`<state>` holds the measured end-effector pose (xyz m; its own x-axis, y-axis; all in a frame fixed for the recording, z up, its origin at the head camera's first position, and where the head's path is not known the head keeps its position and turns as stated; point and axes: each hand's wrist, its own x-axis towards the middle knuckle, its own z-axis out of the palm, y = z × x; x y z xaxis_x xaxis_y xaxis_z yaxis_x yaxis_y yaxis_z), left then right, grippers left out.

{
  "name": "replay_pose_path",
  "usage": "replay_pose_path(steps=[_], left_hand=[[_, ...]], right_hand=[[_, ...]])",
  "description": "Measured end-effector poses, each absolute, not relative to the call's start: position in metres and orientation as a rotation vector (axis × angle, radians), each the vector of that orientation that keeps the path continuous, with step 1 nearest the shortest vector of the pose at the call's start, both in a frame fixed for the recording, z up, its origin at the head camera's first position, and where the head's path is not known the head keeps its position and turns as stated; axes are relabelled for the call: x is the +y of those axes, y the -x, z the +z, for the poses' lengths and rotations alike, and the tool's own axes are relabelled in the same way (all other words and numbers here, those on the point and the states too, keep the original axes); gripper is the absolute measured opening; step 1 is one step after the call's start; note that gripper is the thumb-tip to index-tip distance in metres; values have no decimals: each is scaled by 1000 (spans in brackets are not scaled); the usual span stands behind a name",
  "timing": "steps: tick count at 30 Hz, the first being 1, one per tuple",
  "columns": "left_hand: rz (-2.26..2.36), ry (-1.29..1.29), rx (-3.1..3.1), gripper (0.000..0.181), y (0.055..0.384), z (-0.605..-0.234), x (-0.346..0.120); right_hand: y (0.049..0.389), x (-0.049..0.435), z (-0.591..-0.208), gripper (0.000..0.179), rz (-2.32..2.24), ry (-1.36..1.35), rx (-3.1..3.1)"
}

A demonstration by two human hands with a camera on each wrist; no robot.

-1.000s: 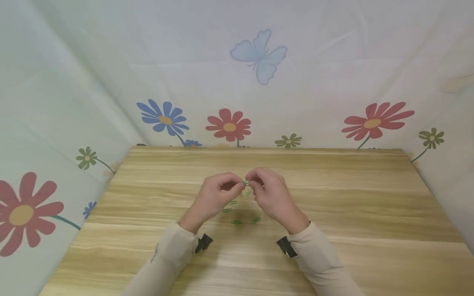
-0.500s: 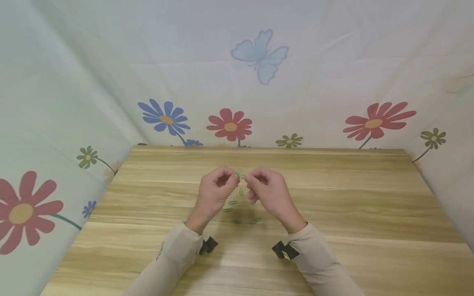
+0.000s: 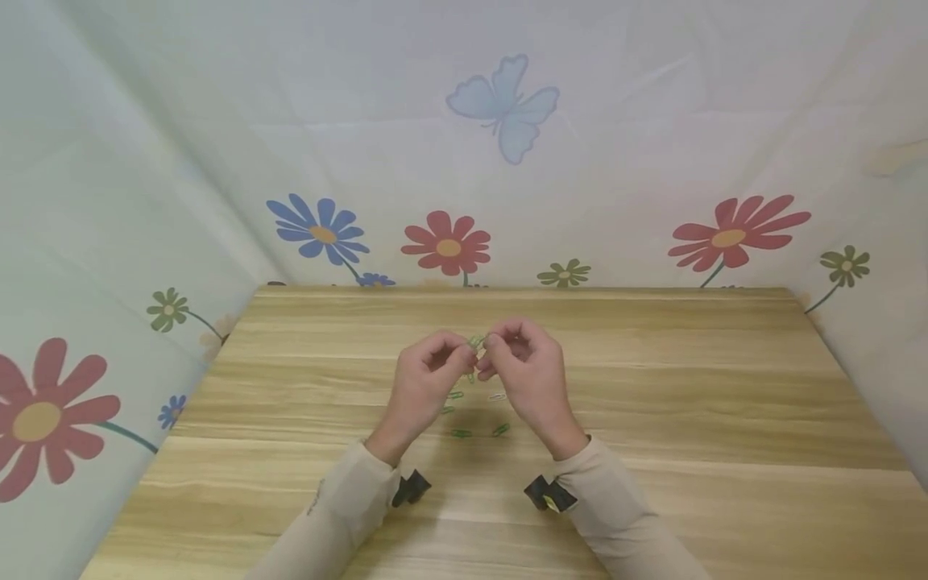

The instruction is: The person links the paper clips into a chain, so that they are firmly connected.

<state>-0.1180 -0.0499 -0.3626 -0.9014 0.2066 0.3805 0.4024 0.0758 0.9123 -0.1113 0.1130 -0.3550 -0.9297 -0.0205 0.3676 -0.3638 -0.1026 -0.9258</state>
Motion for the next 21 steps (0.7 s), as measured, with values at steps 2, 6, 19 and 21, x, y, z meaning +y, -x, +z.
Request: replay_pose_path(steps=[2,6,19,21], left_hand=[[-1997,632,-2180,16,118,-360,-53],[-2042,674,-2216,17,117,-356,-57],[-2040,721,-2281,17,113,-346,-59],[-2048,729,-2280,17,114,-345,-60]], right_hand=[[111,114,-355,8,2069,-482,-1917],[111,116,-356,4,1884,-621,-1913],[114,117,-354,12,1350,-826,-1881],[114,117,-353,13,1288,-849,-1882]])
